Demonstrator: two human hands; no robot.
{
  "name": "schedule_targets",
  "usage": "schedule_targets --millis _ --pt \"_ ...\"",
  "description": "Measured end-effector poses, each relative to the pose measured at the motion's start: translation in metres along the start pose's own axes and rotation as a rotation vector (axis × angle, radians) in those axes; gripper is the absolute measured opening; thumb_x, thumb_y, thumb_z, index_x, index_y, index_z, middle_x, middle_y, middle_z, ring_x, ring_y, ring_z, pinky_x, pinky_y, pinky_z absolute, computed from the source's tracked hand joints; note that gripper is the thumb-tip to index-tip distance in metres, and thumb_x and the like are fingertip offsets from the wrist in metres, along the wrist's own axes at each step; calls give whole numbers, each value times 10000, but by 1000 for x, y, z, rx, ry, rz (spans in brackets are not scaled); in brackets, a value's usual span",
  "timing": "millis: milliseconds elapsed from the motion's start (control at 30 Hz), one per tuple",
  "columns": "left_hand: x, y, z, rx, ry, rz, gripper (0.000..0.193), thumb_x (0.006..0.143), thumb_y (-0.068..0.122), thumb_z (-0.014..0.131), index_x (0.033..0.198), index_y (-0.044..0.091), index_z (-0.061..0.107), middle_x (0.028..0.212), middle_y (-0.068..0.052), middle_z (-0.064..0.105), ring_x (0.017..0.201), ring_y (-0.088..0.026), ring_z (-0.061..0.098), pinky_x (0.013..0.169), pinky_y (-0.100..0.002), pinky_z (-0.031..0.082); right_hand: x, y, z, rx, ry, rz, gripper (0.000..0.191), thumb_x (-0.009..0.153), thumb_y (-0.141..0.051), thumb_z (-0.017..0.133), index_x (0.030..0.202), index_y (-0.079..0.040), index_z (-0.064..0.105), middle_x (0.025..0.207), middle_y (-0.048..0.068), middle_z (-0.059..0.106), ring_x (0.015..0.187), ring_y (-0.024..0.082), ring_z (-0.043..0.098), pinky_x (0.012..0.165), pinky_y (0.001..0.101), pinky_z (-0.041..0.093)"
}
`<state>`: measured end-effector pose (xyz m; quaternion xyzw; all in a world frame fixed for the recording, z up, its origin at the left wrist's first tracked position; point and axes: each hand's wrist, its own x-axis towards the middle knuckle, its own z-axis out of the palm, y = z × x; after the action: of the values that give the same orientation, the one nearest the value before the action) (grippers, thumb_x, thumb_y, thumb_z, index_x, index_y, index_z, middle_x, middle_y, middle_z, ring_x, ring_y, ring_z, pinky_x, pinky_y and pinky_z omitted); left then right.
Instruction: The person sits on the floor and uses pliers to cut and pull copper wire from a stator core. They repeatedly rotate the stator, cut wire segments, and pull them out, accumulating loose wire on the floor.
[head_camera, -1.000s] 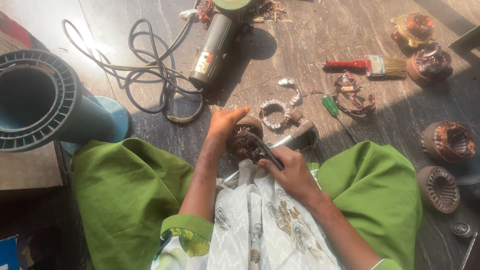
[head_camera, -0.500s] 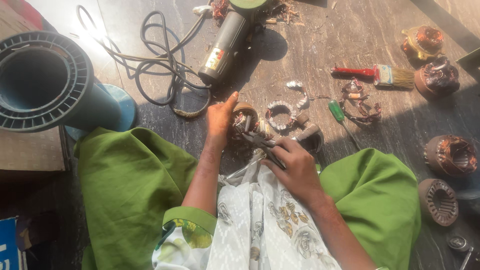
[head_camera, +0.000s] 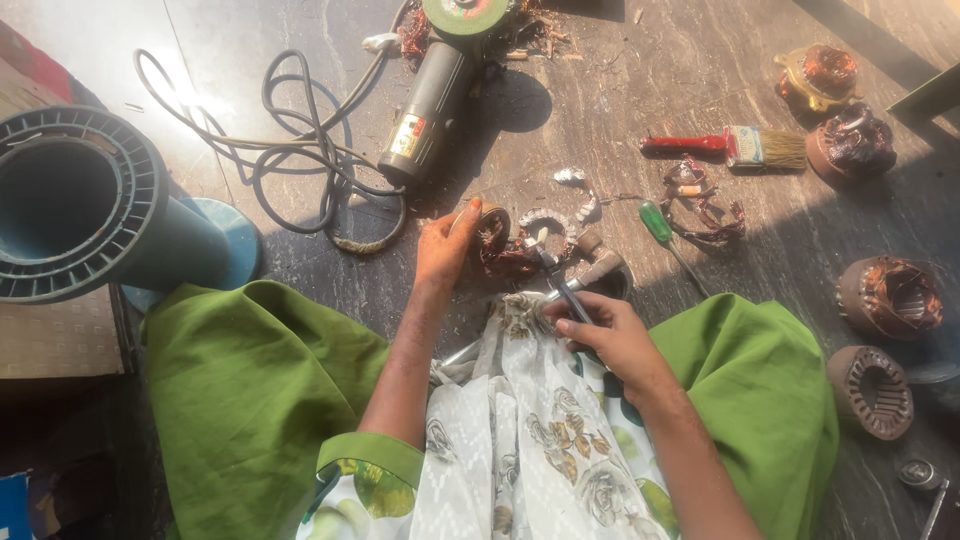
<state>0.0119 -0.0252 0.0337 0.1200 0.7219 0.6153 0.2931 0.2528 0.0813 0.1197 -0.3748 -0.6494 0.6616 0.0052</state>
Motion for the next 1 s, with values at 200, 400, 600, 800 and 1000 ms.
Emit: schedule_targets --millis 200,400,600,800,1000 --pt "0 0 -2 -97 34 -47 589 866 607 678 1068 71 816 814 3 728 768 -68 616 712 -254 497 -5 -12 -4 -182 -131 -99 265 816 -172 785 1034 -21 797 977 64 753 961 135 655 905 306 487" --pt "0 -2 -4 -205 131 -38 554 881 554 734 928 11 835 700 1 681 644 -95 568 616 -303 464 -12 -16 -2 -121 -497 -61 364 780 -190 791 1117 -59 746 1025 24 770 987 108 673 900 307 523" --pt "-6 8 -4 173 174 151 516 827 557 743 915 56 833 684 -54 754 644 -113 701 634 -303 546 -6 -16 18 35 -403 -100 400 860 -99 681 1249 -6 674 1176 51 706 1022 115 657 932 291 518" --pt "-14 17 -4 270 114 93 543 825 598 703 918 81 840 654 -102 742 634 -159 711 627 -340 541 2 -14 27 353 -404 45 595 758 77 517 1343 8 600 1169 102 662 981 183 671 884 298 541" --pt "-10 17 -3 265 95 138 518 827 575 722 914 79 843 655 -85 742 642 -142 698 625 -328 533 0 -16 27 360 -296 225 608 760 113 478 1342 7 618 1212 123 686 1070 160 699 942 278 587"
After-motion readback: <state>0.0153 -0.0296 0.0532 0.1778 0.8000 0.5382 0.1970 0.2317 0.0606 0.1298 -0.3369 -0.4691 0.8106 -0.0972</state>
